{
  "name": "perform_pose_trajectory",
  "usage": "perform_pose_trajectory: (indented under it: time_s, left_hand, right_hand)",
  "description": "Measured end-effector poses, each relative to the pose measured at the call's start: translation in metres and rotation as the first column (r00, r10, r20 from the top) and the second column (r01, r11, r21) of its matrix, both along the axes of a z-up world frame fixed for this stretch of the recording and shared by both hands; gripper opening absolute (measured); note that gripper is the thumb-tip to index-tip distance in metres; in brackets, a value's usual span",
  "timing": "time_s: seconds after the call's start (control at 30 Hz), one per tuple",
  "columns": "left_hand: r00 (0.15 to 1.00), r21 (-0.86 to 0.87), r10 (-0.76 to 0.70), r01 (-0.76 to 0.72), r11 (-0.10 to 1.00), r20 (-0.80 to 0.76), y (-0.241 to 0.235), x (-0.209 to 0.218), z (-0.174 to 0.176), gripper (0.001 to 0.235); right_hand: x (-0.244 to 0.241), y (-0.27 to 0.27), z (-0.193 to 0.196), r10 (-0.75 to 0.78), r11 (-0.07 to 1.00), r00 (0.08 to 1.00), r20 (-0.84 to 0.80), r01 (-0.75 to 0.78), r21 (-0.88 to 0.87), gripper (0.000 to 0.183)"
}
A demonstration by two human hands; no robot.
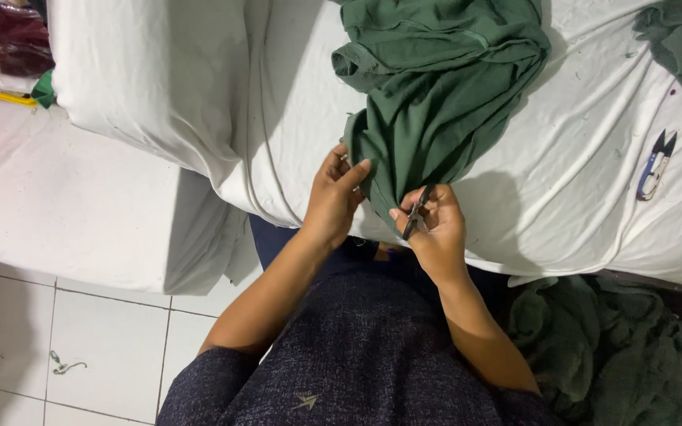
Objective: Trimming excess threads and fabric from a green garment using small scissors.
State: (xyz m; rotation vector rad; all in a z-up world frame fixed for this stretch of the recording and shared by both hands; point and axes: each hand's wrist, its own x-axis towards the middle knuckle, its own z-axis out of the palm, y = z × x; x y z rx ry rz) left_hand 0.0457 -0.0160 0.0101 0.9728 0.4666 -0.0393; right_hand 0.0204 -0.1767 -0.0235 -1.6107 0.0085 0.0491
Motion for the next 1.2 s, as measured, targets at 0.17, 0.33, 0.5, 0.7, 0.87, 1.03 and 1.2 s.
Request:
perform_pose_trajectory:
  time_s: [0.17, 0.33, 0.5, 0.7, 0.87, 1.03, 1.2]
  left_hand:
    - [0.995, 0.132, 0.020, -0.006, 0.991, -0.101, 0.014, 0.034, -0.028, 0.048]
    - [0.974, 0.165, 0.097, -0.064, 0.984, -0.203, 0.028, 0.058, -0.038, 0.024]
    - [0.985, 0.119, -0.002, 0.022, 0.993, -0.172, 0.040, 0.053, -0.012, 0.042]
    - [0.934, 0.393, -0.219, 0.321, 0.862, -0.284, 0.052, 0.049, -0.060, 0.040]
    - [0.948, 0.138, -0.177, 0.219, 0.966, -0.265, 0.044, 0.066, -0.022, 0.047]
    - [0.988, -0.298, 0.061, -0.016, 0.954, 0.144, 0.050, 0.088, 0.056, 0.027]
    - [0.875, -0.318, 0.232, -0.096, 0.943, 0.424, 0.048, 0.081, 0.080, 0.020]
  right_hand:
    - [-0.013, -0.013, -0.006, 0.005, 0.995, 1.000, -0.016, -0.006, -0.099, 0.030]
    - [-0.015, -0.026, -0.016, 0.016, 0.992, 0.999, -0.028, -0.020, -0.126, 0.025]
    - [-0.013, -0.027, -0.012, 0.041, 0.993, 0.998, -0.038, -0.045, -0.106, 0.027]
    - [-0.009, -0.036, 0.006, 0.011, 0.985, 0.999, -0.032, -0.016, -0.171, 0.028]
    - [0.002, -0.027, -0.005, 0.003, 0.991, 1.000, -0.023, -0.006, -0.135, 0.025]
    - [0.009, -0.009, 0.022, 0.089, 0.995, 0.991, 0.098, -0.094, 0.040, 0.029]
    - [0.018, -0.010, 0.037, 0.056, 0.995, 0.996, 0.071, -0.061, 0.079, 0.031]
